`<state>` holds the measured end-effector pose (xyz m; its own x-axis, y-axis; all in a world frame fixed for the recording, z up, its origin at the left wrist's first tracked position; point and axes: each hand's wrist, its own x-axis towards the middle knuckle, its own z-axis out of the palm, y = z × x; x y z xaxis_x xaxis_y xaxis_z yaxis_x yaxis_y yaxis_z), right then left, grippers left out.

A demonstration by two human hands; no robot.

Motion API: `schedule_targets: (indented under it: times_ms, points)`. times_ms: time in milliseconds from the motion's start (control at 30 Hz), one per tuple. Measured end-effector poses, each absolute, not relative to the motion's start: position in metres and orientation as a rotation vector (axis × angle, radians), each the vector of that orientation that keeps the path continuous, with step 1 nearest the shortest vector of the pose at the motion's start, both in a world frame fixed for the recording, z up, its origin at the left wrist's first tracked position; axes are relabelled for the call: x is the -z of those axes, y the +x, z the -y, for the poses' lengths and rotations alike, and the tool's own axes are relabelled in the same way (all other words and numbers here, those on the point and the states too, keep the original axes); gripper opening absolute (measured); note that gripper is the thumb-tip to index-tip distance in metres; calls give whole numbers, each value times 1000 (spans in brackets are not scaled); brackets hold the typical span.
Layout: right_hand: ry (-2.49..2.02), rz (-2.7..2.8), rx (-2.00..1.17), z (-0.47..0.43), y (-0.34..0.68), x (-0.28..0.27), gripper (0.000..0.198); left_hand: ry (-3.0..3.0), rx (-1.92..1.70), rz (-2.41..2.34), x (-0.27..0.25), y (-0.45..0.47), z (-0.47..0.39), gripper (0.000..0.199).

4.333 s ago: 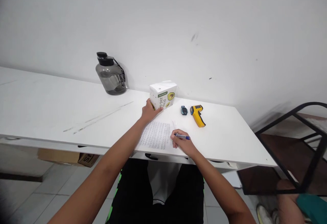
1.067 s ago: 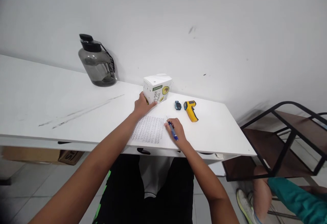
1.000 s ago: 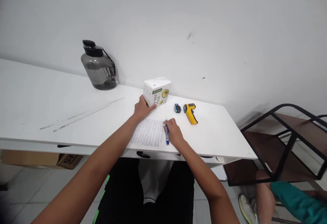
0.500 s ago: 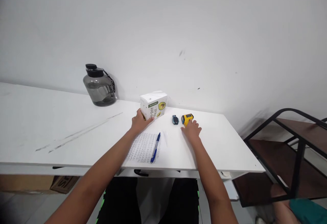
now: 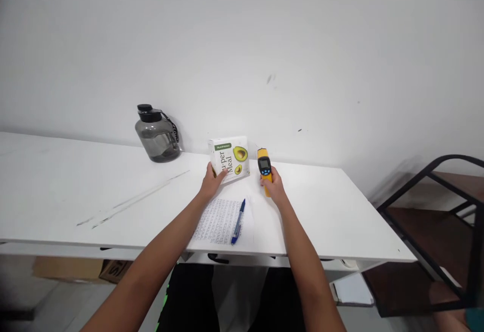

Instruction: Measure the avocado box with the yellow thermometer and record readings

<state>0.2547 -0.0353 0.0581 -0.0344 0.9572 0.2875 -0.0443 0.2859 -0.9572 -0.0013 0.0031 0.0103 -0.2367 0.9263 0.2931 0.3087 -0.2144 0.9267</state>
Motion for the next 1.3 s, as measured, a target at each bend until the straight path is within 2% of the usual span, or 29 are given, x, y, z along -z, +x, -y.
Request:
schedule_targets:
  times_ms: [200, 333, 833, 1300]
  points:
    - [-1093, 1378, -1103, 49, 251, -44, 51, 1433, -1609, -1252, -3, 0, -7, 91]
    - [-1092, 1377, -1103, 52, 253, -42, 55, 1533, -1653, -1225, 0, 2, -3, 99]
    - [-1144, 1606, -848, 57, 256, -43, 47, 1847, -1658, -1245, -17, 10, 18, 97]
    - [-1152, 1560, -926, 60, 260, -48, 47, 1807, -1602, -1198, -16, 10, 20, 100]
